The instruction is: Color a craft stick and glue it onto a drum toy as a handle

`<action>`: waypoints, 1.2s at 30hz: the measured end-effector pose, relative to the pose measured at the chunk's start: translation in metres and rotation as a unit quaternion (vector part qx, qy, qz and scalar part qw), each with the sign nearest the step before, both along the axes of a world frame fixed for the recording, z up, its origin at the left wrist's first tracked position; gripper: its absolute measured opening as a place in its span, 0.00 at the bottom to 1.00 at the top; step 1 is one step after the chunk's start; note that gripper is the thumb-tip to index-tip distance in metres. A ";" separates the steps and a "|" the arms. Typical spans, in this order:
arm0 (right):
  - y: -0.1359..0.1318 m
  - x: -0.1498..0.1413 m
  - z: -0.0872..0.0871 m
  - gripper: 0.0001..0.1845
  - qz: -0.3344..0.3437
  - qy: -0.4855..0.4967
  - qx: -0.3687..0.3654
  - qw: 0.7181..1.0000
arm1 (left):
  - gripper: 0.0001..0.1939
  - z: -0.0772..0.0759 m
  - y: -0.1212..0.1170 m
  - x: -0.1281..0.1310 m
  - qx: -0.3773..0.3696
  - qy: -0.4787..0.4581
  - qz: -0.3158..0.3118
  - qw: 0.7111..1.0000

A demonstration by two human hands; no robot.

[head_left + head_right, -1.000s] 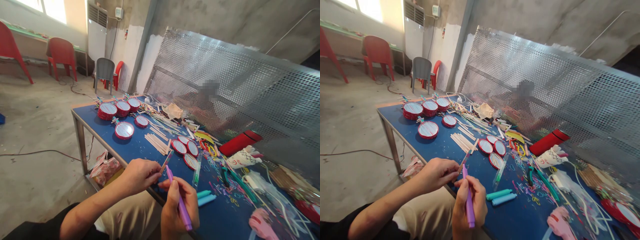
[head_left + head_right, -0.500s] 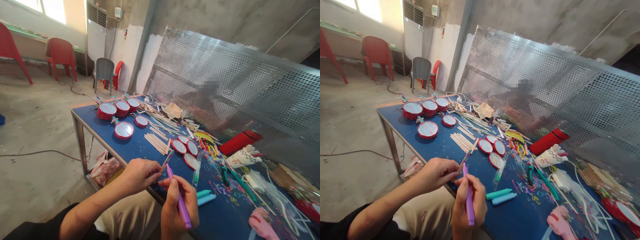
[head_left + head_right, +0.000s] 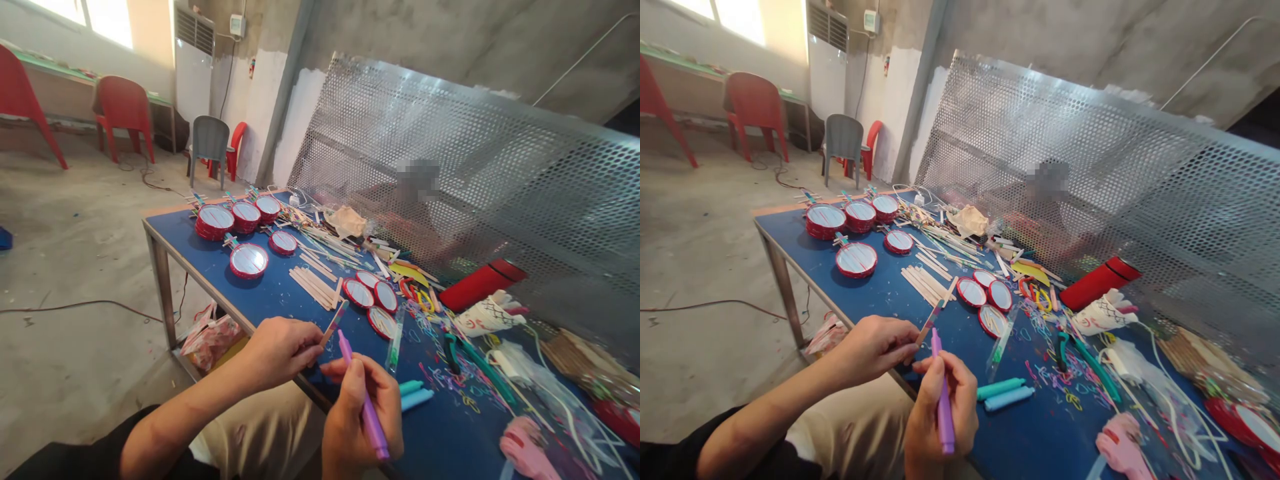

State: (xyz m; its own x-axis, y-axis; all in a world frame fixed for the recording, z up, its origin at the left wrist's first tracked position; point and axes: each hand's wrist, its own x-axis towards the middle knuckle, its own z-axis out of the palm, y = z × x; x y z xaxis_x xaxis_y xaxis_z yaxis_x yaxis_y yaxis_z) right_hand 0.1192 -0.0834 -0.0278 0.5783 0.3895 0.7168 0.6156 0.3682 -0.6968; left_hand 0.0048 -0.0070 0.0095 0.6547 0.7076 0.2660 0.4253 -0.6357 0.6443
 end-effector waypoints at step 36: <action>0.000 0.002 -0.004 0.03 0.031 -0.010 0.013 0.999 | 0.05 -0.005 0.001 0.000 0.006 -0.021 -0.014 1.000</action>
State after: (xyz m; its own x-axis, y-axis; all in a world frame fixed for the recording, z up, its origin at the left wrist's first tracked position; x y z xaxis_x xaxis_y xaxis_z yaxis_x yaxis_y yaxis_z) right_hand 0.1210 -0.0832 -0.0320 0.5387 0.4059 0.7383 0.6046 0.4240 -0.6743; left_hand 0.0047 -0.0061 0.0041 0.6621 0.6859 0.3020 0.3808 -0.6550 0.6527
